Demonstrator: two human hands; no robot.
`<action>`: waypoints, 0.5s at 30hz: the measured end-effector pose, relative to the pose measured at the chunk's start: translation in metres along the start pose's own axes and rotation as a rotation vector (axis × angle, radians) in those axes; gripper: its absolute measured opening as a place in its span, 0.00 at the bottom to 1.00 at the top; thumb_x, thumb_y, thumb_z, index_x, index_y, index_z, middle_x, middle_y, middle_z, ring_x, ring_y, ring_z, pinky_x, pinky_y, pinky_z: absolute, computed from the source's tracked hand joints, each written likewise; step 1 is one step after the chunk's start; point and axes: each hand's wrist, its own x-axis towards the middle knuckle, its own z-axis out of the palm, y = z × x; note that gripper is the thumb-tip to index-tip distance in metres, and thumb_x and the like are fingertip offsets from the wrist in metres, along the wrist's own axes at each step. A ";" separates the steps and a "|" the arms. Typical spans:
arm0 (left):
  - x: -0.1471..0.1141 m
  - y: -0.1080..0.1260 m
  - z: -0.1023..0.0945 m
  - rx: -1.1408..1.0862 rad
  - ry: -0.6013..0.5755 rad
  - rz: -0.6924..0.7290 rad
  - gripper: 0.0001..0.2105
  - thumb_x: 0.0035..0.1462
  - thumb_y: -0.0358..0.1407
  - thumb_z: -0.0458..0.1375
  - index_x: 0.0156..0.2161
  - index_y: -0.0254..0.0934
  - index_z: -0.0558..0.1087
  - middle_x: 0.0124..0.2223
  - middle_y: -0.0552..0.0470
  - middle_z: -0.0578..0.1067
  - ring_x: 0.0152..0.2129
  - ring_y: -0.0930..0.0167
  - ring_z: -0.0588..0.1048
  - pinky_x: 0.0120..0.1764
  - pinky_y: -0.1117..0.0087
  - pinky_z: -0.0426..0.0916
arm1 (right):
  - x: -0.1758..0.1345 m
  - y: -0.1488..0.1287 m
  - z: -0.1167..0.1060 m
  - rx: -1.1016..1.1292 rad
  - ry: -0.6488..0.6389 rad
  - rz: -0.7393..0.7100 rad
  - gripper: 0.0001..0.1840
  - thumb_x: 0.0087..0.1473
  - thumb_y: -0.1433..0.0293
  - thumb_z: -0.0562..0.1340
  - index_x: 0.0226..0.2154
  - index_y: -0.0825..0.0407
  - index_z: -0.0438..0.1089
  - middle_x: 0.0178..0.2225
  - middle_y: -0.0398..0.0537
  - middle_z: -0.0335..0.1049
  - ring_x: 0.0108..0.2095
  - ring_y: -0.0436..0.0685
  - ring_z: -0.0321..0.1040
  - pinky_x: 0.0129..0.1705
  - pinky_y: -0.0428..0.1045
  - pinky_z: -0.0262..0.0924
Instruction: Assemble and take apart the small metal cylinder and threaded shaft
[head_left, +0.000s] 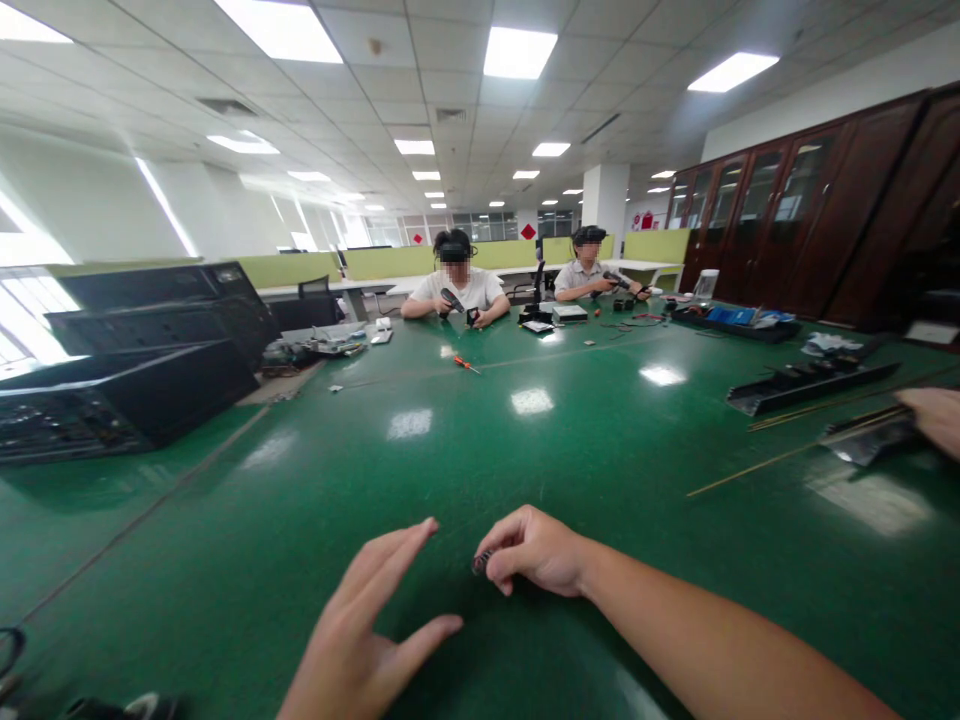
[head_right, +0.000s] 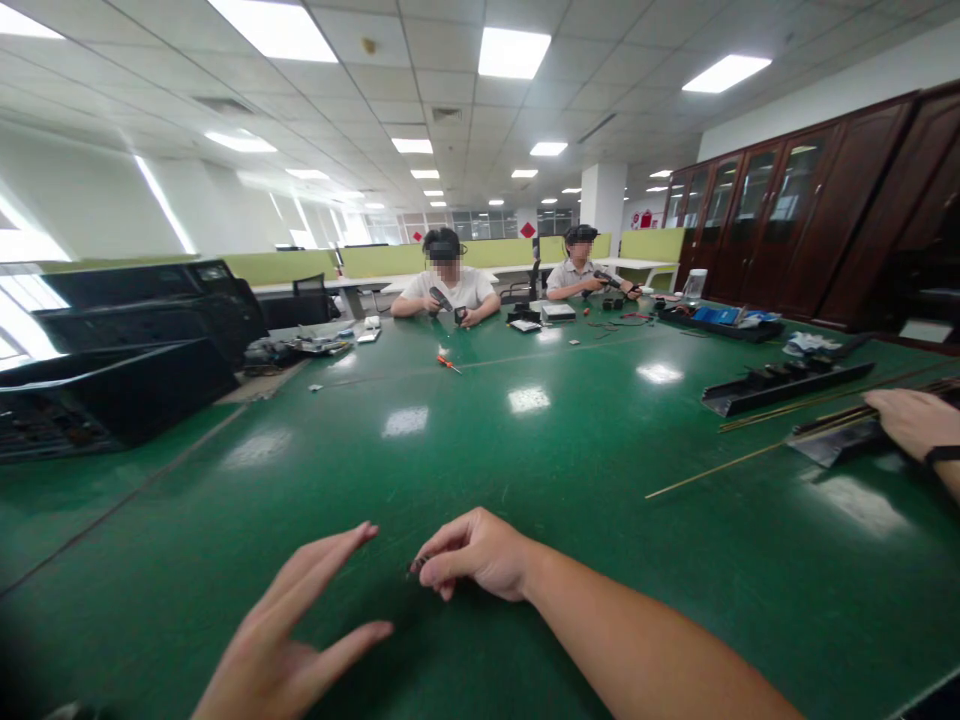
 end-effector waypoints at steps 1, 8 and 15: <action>0.010 0.010 0.016 -0.032 -0.059 0.065 0.31 0.46 0.40 0.69 0.57 0.50 0.69 0.53 0.49 0.76 0.48 0.59 0.75 0.51 0.61 0.71 | 0.000 0.000 0.000 0.005 -0.008 0.009 0.18 0.35 0.65 0.76 0.28 0.60 0.76 0.21 0.43 0.71 0.18 0.47 0.62 0.23 0.45 0.58; 0.033 0.027 0.047 -0.296 -0.022 0.096 0.12 0.56 0.31 0.61 0.44 0.48 0.78 0.42 0.50 0.81 0.40 0.65 0.77 0.44 0.63 0.74 | 0.000 -0.006 0.002 0.082 -0.047 0.011 0.22 0.33 0.59 0.76 0.25 0.60 0.75 0.21 0.43 0.69 0.19 0.46 0.62 0.24 0.45 0.56; 0.013 0.029 0.033 -0.320 -0.044 -0.024 0.09 0.54 0.34 0.62 0.41 0.48 0.79 0.41 0.51 0.81 0.40 0.63 0.78 0.44 0.64 0.75 | -0.003 -0.007 0.005 0.017 -0.132 0.053 0.20 0.38 0.61 0.75 0.29 0.60 0.77 0.23 0.45 0.72 0.21 0.47 0.65 0.26 0.45 0.58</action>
